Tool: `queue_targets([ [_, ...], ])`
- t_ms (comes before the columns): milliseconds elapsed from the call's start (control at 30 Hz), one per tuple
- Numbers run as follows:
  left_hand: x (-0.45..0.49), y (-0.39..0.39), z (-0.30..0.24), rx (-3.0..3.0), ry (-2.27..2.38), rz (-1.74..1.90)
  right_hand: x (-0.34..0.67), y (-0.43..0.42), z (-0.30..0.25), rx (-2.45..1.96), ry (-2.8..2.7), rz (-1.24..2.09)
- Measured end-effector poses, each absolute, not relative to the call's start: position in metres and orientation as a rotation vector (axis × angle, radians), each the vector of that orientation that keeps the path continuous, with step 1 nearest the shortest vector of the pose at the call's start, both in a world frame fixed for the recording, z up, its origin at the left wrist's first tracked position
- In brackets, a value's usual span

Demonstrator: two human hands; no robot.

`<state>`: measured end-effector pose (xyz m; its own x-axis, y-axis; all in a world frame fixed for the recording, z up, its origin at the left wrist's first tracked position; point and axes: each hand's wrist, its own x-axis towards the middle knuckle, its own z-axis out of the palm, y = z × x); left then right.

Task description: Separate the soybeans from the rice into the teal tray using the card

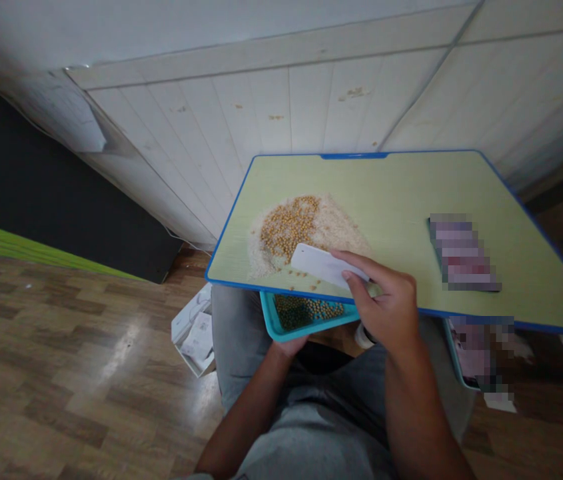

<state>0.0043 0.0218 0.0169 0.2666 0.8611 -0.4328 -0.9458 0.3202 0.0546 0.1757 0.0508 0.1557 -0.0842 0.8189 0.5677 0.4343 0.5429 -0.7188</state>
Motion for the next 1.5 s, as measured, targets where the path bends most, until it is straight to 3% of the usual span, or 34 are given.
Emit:
queue_targets([
  [700,-0.005,0.018,-0.009,-0.132,0.483,1.241,0.163,0.063,0.157,-0.802,-1.849,0.69],
  [1500,-0.017,0.02,-0.015,-0.089,0.46,1.276,0.158,0.056,0.158,-0.831,-1.816,0.631],
])
